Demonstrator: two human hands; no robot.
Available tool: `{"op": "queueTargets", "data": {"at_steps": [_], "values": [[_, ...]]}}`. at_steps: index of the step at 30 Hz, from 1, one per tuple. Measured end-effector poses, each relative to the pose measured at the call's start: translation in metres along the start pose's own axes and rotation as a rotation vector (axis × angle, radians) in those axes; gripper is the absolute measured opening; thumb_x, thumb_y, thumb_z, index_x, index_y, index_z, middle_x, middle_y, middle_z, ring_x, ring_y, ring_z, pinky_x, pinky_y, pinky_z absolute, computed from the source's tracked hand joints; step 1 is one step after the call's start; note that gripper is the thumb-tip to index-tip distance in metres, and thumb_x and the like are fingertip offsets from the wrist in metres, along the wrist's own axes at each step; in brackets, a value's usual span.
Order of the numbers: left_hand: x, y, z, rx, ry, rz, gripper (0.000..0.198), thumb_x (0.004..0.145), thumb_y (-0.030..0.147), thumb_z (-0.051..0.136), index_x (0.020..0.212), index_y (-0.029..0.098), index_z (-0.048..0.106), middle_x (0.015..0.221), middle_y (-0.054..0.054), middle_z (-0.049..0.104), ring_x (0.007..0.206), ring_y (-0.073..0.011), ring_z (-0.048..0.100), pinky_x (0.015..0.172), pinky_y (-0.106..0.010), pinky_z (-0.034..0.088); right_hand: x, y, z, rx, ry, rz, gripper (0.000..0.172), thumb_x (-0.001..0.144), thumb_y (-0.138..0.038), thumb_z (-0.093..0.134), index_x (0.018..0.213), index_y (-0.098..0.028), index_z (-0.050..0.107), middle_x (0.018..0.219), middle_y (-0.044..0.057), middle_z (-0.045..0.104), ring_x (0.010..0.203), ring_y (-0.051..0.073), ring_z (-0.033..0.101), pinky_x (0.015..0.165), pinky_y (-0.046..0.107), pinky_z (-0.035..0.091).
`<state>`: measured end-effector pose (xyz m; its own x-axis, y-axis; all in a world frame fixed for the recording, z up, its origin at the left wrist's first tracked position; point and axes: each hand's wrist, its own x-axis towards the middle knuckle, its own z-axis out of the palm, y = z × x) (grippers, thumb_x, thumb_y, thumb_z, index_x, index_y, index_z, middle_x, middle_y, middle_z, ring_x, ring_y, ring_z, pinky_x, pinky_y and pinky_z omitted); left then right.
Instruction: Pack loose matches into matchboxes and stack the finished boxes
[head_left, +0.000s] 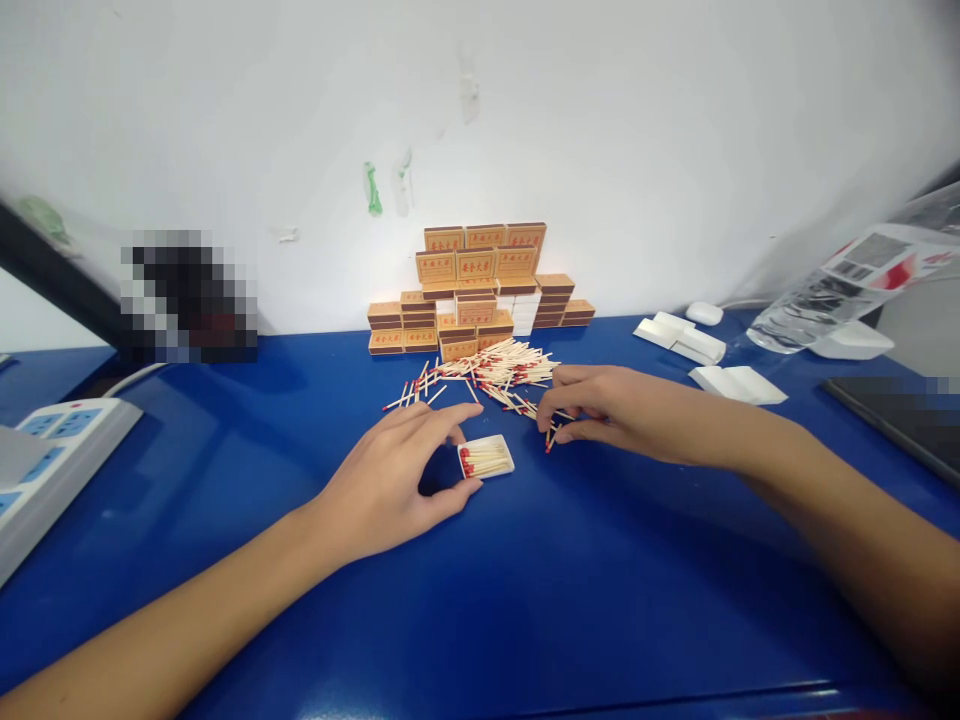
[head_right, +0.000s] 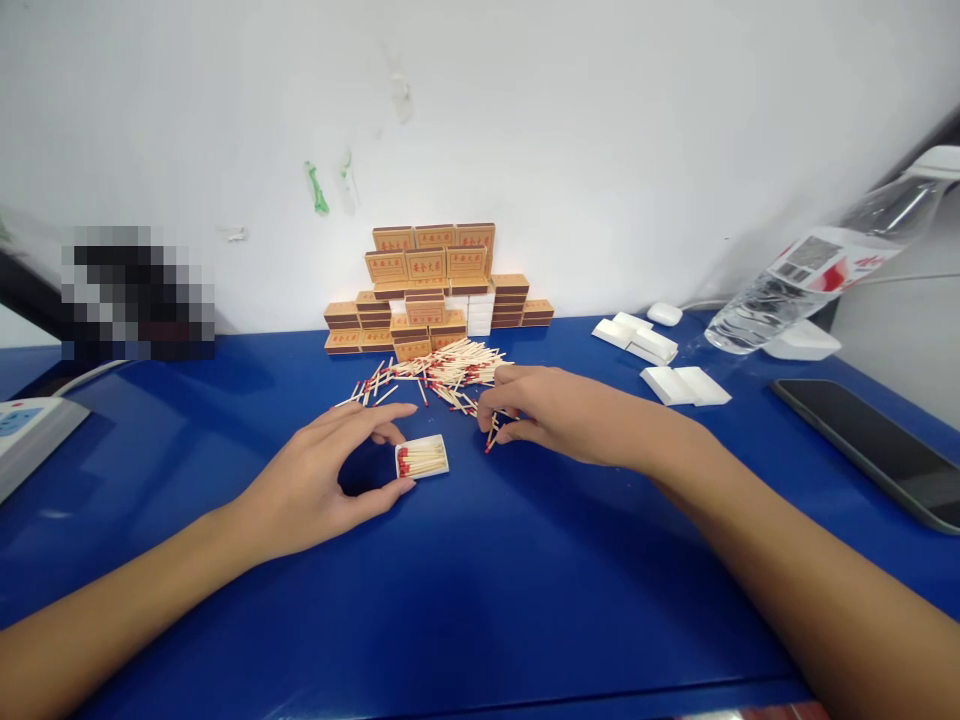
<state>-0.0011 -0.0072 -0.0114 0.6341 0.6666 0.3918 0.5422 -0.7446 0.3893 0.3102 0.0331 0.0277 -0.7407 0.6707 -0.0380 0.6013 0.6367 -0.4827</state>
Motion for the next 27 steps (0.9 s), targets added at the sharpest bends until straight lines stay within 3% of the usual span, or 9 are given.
{"op": "queueTargets", "data": {"at_steps": [4, 12, 20, 23, 27], "values": [[0.0, 0.0, -0.001, -0.002, -0.006, -0.008, 0.061, 0.095, 0.03, 0.073, 0.15, 0.025, 0.049, 0.114, -0.005, 0.075, 0.108, -0.0253, 0.07, 0.105, -0.05, 0.054, 0.001, -0.004, 0.002, -0.003, -0.008, 0.056, 0.024, 0.104, -0.036, 0.058, 0.089, -0.023, 0.071, 0.097, 0.006, 0.069, 0.087, 0.022, 0.065, 0.076, 0.033, 0.046], [-0.001, 0.0, -0.001, -0.01, 0.0, -0.001, 0.059, 0.095, 0.03, 0.074, 0.148, 0.024, 0.049, 0.114, -0.004, 0.075, 0.106, -0.0237, 0.07, 0.101, -0.046, 0.055, 0.0, -0.023, 0.008, 0.027, 0.052, 0.126, 0.025, 0.108, -0.042, 0.05, 0.098, -0.023, 0.062, 0.097, 0.007, 0.069, 0.08, 0.02, 0.06, 0.072, 0.034, 0.046], [0.0, 0.004, 0.001, 0.007, 0.012, 0.059, 0.059, 0.095, 0.029, 0.073, 0.148, 0.022, 0.048, 0.115, -0.006, 0.076, 0.101, -0.0249, 0.071, 0.094, -0.046, 0.057, 0.019, -0.066, 0.049, -0.1, 0.159, 0.049, 0.015, 0.109, -0.026, 0.05, 0.102, -0.018, 0.061, 0.11, 0.01, 0.066, 0.084, 0.019, 0.062, 0.076, 0.034, 0.045], [0.0, 0.005, 0.0, 0.011, 0.003, 0.06, 0.059, 0.095, 0.028, 0.073, 0.148, 0.022, 0.048, 0.111, -0.006, 0.076, 0.099, -0.0253, 0.07, 0.092, -0.046, 0.057, 0.021, -0.065, 0.051, -0.099, 0.169, 0.035, 0.016, 0.107, -0.024, 0.053, 0.099, -0.017, 0.065, 0.107, 0.008, 0.066, 0.082, 0.018, 0.062, 0.075, 0.033, 0.045], [0.0, 0.005, 0.001, 0.006, 0.005, 0.051, 0.06, 0.095, 0.029, 0.073, 0.149, 0.022, 0.048, 0.115, -0.007, 0.076, 0.102, -0.0257, 0.07, 0.096, -0.048, 0.057, 0.015, -0.051, 0.035, -0.056, 0.211, 0.005, 0.01, 0.102, -0.022, 0.061, 0.096, -0.019, 0.068, 0.093, 0.003, 0.065, 0.078, 0.016, 0.059, 0.07, 0.03, 0.042]]}}
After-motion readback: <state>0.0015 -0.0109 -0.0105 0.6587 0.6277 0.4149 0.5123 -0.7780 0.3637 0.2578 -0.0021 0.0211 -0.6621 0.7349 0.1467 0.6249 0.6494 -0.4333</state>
